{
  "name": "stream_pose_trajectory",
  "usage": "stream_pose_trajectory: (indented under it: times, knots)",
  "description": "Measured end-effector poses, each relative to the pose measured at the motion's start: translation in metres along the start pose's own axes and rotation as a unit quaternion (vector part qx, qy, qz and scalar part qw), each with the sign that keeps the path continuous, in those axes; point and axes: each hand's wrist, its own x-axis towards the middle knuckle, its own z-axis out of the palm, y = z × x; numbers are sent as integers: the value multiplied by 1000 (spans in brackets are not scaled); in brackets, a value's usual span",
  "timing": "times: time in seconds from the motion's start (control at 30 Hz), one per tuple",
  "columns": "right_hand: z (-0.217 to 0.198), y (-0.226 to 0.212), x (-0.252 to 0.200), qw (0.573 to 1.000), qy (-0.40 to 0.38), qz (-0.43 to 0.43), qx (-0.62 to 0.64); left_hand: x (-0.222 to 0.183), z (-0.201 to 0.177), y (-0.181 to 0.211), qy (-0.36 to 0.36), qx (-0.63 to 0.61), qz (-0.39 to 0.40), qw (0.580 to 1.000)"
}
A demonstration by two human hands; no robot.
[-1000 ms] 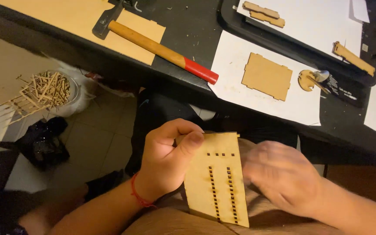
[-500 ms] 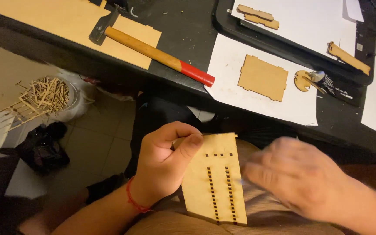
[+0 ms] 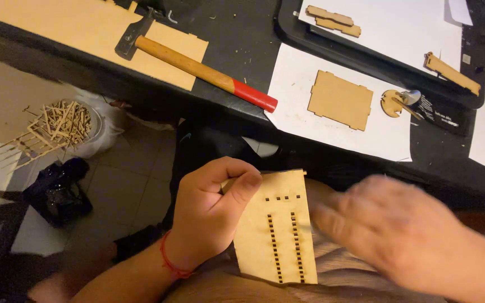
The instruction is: Cleaning and finishing laser-cut wooden pieces using a small tool and hammer for assembly.
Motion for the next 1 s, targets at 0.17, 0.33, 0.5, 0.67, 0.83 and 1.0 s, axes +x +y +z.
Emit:
stream_pose_trajectory:
  times: [0.17,0.33,0.5,0.67,0.83,1.0]
  knots:
    - [-5,-3,-9,991,-34,-8,126,4,-2,-5,-4,-43,4,999]
    - [-4,5,3,998,52,42,7,9,1,-5,5,-111,-2,994]
    - [17,-4,-7,999,-4,-27,43,24,-5,-3,35,-113,20,993]
    - [7,4,-25,990,-15,33,137,29,-10,3,59,-96,28,993]
    - [23,5,-10,979,103,88,150,28,-3,7,66,-63,42,995]
    - [34,28,20,874,193,328,301,21,6,10,-48,-69,51,995]
